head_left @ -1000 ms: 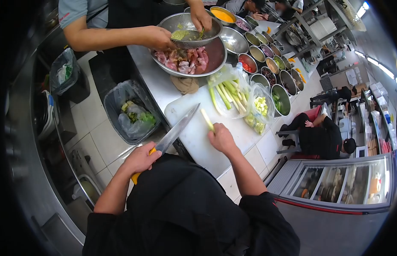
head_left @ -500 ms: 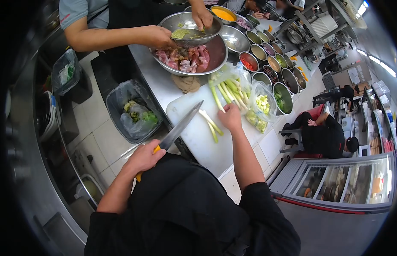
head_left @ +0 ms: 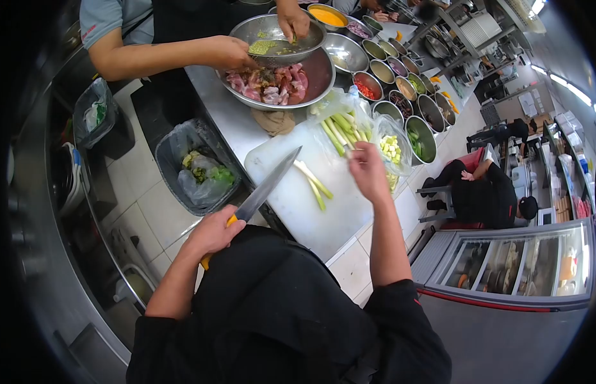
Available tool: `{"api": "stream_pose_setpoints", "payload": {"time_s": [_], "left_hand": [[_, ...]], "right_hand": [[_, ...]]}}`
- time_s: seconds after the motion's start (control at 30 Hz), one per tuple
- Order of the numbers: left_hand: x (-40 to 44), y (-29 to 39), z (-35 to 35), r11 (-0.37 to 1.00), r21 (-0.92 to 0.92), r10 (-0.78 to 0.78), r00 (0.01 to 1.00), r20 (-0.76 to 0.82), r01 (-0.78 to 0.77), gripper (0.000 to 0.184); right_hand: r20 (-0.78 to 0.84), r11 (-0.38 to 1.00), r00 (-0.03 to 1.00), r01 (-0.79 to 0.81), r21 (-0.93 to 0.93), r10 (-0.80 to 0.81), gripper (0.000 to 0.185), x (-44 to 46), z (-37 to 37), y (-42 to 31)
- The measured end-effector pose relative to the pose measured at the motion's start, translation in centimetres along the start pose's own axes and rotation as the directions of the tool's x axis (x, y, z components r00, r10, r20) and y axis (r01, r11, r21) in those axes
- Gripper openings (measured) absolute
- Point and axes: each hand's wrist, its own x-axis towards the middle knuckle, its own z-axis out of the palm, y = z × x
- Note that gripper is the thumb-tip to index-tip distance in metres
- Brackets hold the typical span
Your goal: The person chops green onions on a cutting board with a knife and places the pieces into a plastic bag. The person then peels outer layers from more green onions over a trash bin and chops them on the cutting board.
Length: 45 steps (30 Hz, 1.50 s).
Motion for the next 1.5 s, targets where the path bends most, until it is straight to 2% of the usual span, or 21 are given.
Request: {"api": "stream_pose_setpoints", "payload": {"time_s": [0.07, 0.1, 0.17, 0.27, 0.37, 0.47, 0.57, 0.77, 0.87, 0.97, 1.07, 1.17, 1.27, 1.37, 1.47, 1.5], "left_hand": [[0.1, 0.2, -0.1, 1.000, 0.009, 0.028, 1.000, -0.001, -0.028, 0.049], [0.2, 0.3, -0.1, 0.999, 0.012, 0.041, 0.999, -0.002, -0.041, 0.048], [0.1, 0.6, 0.1, 0.996, 0.060, 0.068, 0.997, -0.033, -0.066, 0.044], [0.1, 1.1, 0.3, 0.982, 0.138, 0.138, 0.989, -0.057, -0.129, 0.042], [-0.1, 1.5, 0.7, 0.972, 0.145, 0.198, 0.978, -0.072, -0.186, 0.044], [0.3, 1.8, 0.9, 0.956, 0.164, 0.263, 0.959, -0.104, -0.244, 0.047], [0.4, 1.5, 1.0, 0.956, 0.165, 0.263, 0.957, -0.125, -0.241, 0.050], [0.4, 1.5, 0.8, 0.958, 0.185, 0.245, 0.961, -0.128, -0.220, 0.053], [0.3, 1.7, 0.6, 0.957, 0.190, 0.242, 0.965, -0.106, -0.219, 0.054], [0.2, 1.8, 0.4, 0.957, 0.196, 0.233, 0.969, -0.085, -0.213, 0.054], [0.1, 1.8, 0.4, 0.958, 0.199, 0.224, 0.972, -0.073, -0.206, 0.054], [0.1, 1.8, 0.3, 0.962, 0.195, 0.209, 0.975, -0.072, -0.192, 0.054], [0.1, 1.8, 0.3, 0.958, 0.194, 0.229, 0.971, -0.074, -0.211, 0.053], [0.1, 1.5, 0.4, 0.953, 0.195, 0.252, 0.964, -0.082, -0.233, 0.052], [0.1, 1.6, 0.6, 0.955, 0.190, 0.247, 0.966, -0.080, -0.228, 0.052], [0.2, 1.7, 0.6, 0.957, 0.187, 0.242, 0.967, -0.080, -0.224, 0.052]], "right_hand": [[0.189, 1.000, 0.982, 0.025, -0.006, -0.023, 0.034, 1.1, 3.1, 1.4], [0.219, 0.994, 0.973, 0.086, -0.065, -0.070, 0.034, 1.5, 4.7, 1.9], [0.274, 0.981, 0.950, 0.179, -0.071, -0.153, 0.034, 2.2, 7.2, 2.4], [0.184, 0.965, 0.972, 0.178, -0.191, -0.143, 0.035, 1.1, 7.8, 2.2], [0.198, 0.939, 0.970, 0.197, -0.282, -0.144, 0.034, -1.1, 7.1, 2.2], [0.068, 0.964, 0.997, 0.055, -0.261, -0.039, 0.031, -1.4, 8.1, 4.3], [-0.077, 0.950, 0.984, 0.131, -0.284, -0.159, 0.027, -2.3, 8.7, 4.6], [-0.133, 0.882, 0.978, 0.081, -0.464, -0.160, 0.028, -3.4, 9.4, 4.4], [-0.098, 0.864, 0.972, 0.142, -0.484, -0.215, 0.024, -4.1, 8.5, 2.8], [-0.161, 0.906, 0.964, 0.129, -0.404, -0.209, 0.017, -3.9, 8.8, 4.0], [-0.149, 0.918, 0.975, 0.098, -0.385, -0.167, 0.017, -3.8, 8.7, 3.9], [-0.071, 0.880, 0.957, 0.229, -0.416, -0.283, 0.021, -3.5, 9.3, 5.4], [-0.112, 0.897, 0.945, 0.249, -0.365, -0.307, 0.022, -3.5, 8.9, 4.9], [-0.137, 0.963, 0.980, 0.109, -0.248, -0.146, 0.027, -2.9, 8.4, 5.9], [-0.052, 0.994, 0.995, -0.092, -0.055, 0.089, 0.035, -2.4, 7.1, 5.3], [-0.060, 0.995, 0.996, -0.067, -0.073, 0.062, 0.037, -2.5, 7.1, 5.0]]}}
